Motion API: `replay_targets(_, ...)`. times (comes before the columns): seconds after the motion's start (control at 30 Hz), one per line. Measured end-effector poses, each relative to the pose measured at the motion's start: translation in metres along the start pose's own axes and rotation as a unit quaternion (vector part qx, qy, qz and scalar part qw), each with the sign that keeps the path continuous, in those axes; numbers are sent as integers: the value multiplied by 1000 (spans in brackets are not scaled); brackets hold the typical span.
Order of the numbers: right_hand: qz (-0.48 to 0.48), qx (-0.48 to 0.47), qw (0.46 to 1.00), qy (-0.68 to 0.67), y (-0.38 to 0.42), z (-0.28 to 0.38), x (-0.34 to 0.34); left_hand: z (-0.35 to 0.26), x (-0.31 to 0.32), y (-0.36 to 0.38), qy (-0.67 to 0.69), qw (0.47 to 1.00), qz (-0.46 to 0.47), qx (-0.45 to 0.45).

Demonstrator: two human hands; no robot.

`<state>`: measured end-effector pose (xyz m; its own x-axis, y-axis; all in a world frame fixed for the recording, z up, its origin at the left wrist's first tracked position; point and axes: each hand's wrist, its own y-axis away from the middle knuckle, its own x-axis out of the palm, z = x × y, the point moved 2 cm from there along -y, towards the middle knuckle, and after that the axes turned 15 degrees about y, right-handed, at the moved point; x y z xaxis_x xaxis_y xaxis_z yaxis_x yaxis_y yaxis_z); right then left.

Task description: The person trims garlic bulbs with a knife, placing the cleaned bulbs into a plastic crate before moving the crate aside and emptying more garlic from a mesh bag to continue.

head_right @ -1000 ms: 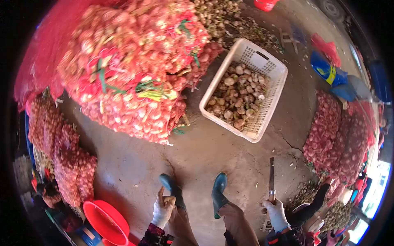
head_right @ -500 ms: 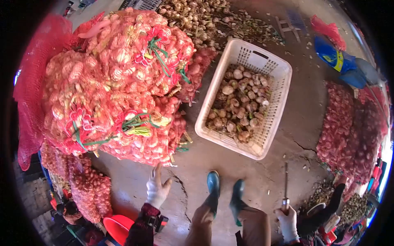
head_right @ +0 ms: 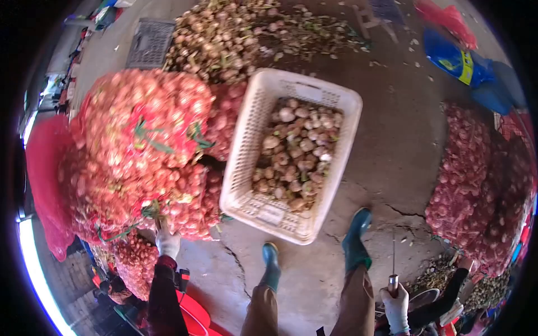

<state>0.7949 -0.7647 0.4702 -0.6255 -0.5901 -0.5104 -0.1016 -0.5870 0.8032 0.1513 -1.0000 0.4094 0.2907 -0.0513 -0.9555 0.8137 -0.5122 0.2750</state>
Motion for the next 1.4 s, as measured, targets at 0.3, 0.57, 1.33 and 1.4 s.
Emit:
replay_targets(0.3,-22,52,997,45,-81,24,-170,-299,117,56,196,972,96,84)
replay_targets(0.57,-23,-29,999,16,-178,135,-221,-420,145,-15,291,942,45,162)
replay_targets(1.33,82,-378,801,457,-461,703,-290,-596,73,-197,348,918,21,-190)
replay_targets(1.4,92,-393,773,489,-465,762,-261,-594,72,-210,372,895,22,-245)
